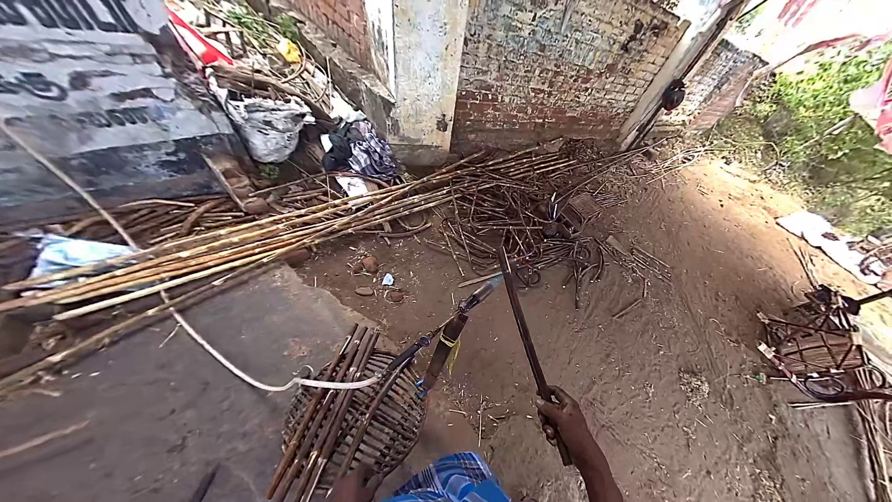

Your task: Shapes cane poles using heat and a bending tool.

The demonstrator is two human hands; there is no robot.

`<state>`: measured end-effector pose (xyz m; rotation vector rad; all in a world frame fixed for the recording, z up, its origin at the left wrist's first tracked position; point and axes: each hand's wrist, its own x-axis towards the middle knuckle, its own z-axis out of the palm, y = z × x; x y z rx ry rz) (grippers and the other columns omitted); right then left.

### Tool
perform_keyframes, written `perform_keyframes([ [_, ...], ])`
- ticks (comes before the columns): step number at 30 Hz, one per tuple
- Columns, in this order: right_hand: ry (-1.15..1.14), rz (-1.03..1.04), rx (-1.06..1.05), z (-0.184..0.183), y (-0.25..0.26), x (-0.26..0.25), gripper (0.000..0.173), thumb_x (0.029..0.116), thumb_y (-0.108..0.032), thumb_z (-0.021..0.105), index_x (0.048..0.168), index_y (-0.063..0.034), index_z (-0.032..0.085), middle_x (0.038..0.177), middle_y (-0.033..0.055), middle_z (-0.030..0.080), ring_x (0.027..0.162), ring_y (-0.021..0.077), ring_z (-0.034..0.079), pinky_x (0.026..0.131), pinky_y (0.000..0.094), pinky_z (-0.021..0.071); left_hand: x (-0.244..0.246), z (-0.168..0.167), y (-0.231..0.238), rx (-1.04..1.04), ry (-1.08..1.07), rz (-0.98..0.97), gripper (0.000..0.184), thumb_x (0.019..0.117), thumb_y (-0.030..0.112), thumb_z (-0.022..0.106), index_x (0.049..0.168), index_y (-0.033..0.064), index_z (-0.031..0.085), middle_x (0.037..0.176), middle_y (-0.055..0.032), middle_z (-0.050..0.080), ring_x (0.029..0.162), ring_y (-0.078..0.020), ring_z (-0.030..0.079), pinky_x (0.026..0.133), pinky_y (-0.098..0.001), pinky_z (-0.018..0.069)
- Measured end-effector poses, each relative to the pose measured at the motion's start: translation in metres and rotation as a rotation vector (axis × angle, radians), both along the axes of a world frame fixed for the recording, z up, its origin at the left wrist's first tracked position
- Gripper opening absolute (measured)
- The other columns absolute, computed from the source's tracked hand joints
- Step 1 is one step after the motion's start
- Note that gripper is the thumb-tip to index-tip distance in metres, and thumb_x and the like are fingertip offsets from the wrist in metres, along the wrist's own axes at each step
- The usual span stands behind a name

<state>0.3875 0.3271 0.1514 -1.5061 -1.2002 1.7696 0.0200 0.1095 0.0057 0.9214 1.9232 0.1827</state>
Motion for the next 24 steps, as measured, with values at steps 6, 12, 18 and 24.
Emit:
perform_keyframes([
  [6, 0.042, 0.005, 0.004, 0.008, 0.024, -0.023, 0.038, 0.1015, -0.015, 0.062, 0.136, -0.0031, 0.053, 0.070, 0.0075, 0.055, 0.047, 0.0121, 0.050, 0.040, 0.0256, 0.0442, -0.001, 0.088, 0.110, 0.302, 0.213, 0.020, 0.039, 0.1050, 0.035, 0.054, 0.132, 0.0090, 0.062, 0.115, -0.0167, 0.071, 0.107, -0.0351, 0.070, 0.093, -0.0575, 0.0543],
  [12, 0.068, 0.003, -0.013, 0.017, 0.041, -0.034, 0.036, 0.1032, -0.016, 0.060, 0.135, -0.0027, 0.052, 0.072, 0.0078, 0.056, 0.047, 0.0119, 0.050, 0.040, 0.0251, 0.0443, 0.010, 0.135, 0.162, 0.499, 0.351, 0.084, 0.038, 0.1019, 0.035, 0.060, 0.129, 0.0093, 0.063, 0.109, -0.0145, 0.072, 0.098, -0.0335, 0.072, 0.085, -0.0561, 0.0571],
  [18, 0.074, 0.008, 0.003, 0.028, 0.056, -0.050, 0.032, 0.1046, -0.017, 0.058, 0.132, -0.0019, 0.053, 0.073, 0.0094, 0.059, 0.047, 0.0117, 0.051, 0.040, 0.0244, 0.0443, 0.015, 0.150, 0.184, 0.428, 0.364, 0.032, 0.046, 0.1018, 0.045, 0.058, 0.130, 0.0092, 0.063, 0.118, -0.0144, 0.071, 0.105, -0.0331, 0.071, 0.087, -0.0542, 0.0567],
  [24, 0.059, -0.024, -0.003, 0.039, 0.058, -0.066, 0.029, 0.1054, -0.017, 0.057, 0.129, -0.0015, 0.054, 0.074, 0.0105, 0.061, 0.046, 0.0121, 0.051, 0.039, 0.0246, 0.0439, 0.012, 0.162, 0.190, 0.380, 0.399, 0.058, 0.058, 0.1027, 0.061, 0.048, 0.122, 0.0099, 0.067, 0.111, -0.0166, 0.073, 0.104, -0.0356, 0.071, 0.085, -0.0570, 0.0566],
])
